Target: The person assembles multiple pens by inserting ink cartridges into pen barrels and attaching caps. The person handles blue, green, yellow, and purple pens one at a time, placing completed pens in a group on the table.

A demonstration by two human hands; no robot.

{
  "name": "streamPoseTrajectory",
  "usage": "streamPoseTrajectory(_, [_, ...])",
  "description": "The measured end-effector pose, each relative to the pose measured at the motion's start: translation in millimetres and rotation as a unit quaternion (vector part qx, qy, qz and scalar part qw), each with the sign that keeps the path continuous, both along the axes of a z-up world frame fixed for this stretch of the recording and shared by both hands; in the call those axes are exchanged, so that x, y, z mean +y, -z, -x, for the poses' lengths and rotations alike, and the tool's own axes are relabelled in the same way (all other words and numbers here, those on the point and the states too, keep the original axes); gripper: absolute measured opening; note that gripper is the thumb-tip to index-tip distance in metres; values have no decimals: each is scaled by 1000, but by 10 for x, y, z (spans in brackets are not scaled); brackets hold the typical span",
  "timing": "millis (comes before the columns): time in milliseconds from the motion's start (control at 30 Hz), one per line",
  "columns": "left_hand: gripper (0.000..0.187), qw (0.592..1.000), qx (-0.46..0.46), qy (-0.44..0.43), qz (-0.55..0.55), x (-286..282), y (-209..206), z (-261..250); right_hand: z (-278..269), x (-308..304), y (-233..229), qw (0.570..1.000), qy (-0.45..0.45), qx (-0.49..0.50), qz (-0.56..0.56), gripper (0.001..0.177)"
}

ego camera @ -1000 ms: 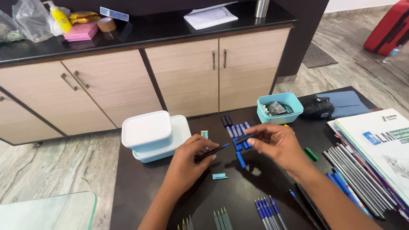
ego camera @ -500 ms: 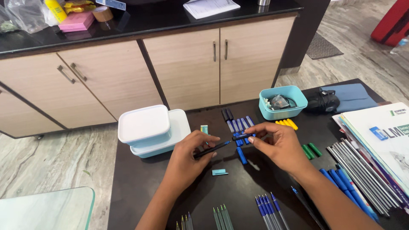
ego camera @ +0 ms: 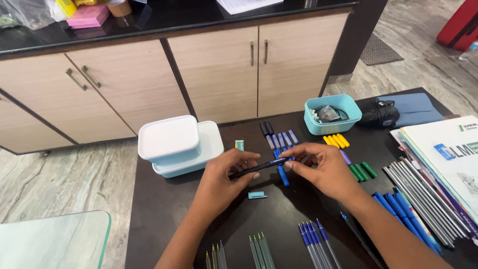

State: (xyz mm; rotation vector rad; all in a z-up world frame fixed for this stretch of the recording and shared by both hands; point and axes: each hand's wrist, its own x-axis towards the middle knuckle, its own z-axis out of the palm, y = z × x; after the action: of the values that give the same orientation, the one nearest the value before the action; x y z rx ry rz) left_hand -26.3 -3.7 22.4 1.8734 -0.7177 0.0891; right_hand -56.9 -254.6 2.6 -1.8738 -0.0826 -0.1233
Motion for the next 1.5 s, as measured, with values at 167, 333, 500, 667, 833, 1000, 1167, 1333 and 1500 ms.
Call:
streamPoseTrajectory(167, [40,1000,1,31,6,-15,24,-2,15,11,-6,999,-18,20,28,25])
streamPoseTrajectory(333, [42,999,23,38,21,-23,47,-7,16,11,33,998,-34,-9,44,23])
streamPoseTrajectory(500, [42,998,17,50,25,-35,41,9,15,4,37,998,-39,-19,46,21])
streamPoseTrajectory(667, [42,994,36,75,77,-85,-23,57,43,-65,-82,994,-53,-48,-83,22])
streamPoseTrajectory(833, [38,979,22,115,167,-27,-55,125,134,-455,-390,972,11,-134,-195,20])
streamPoseTrajectory(1000, [28,964,102,73,233,34,64,5,443,-833,-774,987,112,-86,-76,22])
streamPoseTrajectory(1167, [27,963,116,51,237,37,132,-55,714,-805,-611,960,139,140,199,26])
streamPoseTrajectory(1333, [27,964,120,40,234,39,156,-66,881,-830,-294,936,130,183,272,26])
streamPoseTrajectory(1500, [27,968,105,34,224,35,188,-76,931,-790,-191,930,104,168,310,28])
